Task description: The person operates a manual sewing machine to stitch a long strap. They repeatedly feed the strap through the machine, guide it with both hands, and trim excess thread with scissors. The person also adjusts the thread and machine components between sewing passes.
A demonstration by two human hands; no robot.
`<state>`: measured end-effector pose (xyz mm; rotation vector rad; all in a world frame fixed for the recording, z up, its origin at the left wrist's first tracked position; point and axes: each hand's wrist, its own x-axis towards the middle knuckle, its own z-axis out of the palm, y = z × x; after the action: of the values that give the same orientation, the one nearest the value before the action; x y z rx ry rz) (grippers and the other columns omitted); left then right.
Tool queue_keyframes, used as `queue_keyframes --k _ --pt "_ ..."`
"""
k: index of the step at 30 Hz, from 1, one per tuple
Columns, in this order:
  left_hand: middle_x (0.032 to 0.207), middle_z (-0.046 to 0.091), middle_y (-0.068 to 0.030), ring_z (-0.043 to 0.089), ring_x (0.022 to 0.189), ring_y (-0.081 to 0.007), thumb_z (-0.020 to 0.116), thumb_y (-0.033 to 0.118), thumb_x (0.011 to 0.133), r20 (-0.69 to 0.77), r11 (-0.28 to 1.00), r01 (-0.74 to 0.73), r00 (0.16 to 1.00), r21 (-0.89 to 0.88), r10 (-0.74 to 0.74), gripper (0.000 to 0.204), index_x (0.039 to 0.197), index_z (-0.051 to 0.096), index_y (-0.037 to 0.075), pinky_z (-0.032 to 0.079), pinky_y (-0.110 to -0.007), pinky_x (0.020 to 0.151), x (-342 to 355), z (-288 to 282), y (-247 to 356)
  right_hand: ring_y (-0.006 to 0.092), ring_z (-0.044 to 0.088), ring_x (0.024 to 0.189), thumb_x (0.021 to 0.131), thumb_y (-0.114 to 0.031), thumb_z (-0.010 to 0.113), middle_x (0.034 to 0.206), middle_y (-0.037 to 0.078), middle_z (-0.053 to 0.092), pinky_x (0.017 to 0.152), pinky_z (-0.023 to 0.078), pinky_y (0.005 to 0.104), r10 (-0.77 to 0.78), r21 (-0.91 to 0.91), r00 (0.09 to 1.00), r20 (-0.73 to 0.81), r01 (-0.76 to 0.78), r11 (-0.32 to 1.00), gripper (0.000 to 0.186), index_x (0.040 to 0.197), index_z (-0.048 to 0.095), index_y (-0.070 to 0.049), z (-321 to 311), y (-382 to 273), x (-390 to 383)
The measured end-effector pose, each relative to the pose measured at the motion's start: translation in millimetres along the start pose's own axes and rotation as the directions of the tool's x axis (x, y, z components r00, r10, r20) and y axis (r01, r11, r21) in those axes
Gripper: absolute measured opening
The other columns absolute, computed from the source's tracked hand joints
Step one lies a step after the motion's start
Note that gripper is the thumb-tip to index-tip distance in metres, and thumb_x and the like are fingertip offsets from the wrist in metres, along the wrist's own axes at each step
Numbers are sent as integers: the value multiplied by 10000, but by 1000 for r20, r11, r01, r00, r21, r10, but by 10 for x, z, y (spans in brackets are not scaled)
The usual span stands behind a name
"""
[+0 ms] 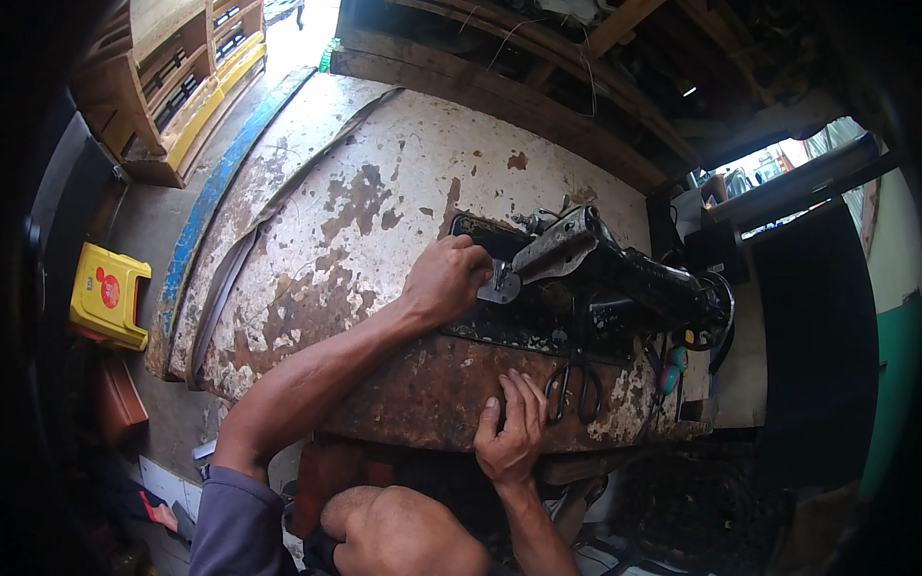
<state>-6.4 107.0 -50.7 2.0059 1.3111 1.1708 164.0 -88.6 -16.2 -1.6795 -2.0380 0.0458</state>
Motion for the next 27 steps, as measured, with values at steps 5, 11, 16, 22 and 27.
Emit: queue_keyframes --k 5,11,16,22,27 --pt "943 710 -161 693 959 -374 758 157 899 -6 1000 -3 1000 -8 3 145 967 794 34 551 -479 883 0 15 -14 423 609 1288 957 -66 636 1329 227 678 1139 456 514 7 0 1000 -11 -7 1000 347 1281 684 49 20 -18 -9" --pt "951 712 -164 693 964 -375 762 166 900 2 1000 -1 1000 -1 1 155 973 795 32 546 -479 894 4 17 -17 422 608 1288 959 -73 632 1328 226 678 1138 457 516 7 10 1000 -10 -7 1000 345 1279 687 44 13 -1 -5" --pt "953 720 -170 698 958 -379 759 162 900 5 1000 -14 1000 1 14 163 976 796 23 553 -482 886 5 12 -12 420 608 1287 961 -76 632 1329 222 678 1140 456 516 11 4 1000 -6 -11 1000 345 1279 687 43 16 -9 -7" --pt "954 727 -180 704 963 -384 748 157 905 15 1000 -4 1000 1 4 168 979 797 13 560 -482 891 15 7 -1 420 607 1283 962 -76 632 1329 221 677 1139 458 514 13 -3 1000 -5 -13 1000 331 1266 695 41 17 -9 -4" --pt "958 725 -180 703 964 -382 745 156 910 18 1000 0 1000 -2 0 168 980 796 12 559 -481 890 16 1 3 419 606 1282 960 -77 637 1330 218 673 1140 457 512 13 5 1000 -1 -13 1000 331 1265 696 39 20 -2 -5"
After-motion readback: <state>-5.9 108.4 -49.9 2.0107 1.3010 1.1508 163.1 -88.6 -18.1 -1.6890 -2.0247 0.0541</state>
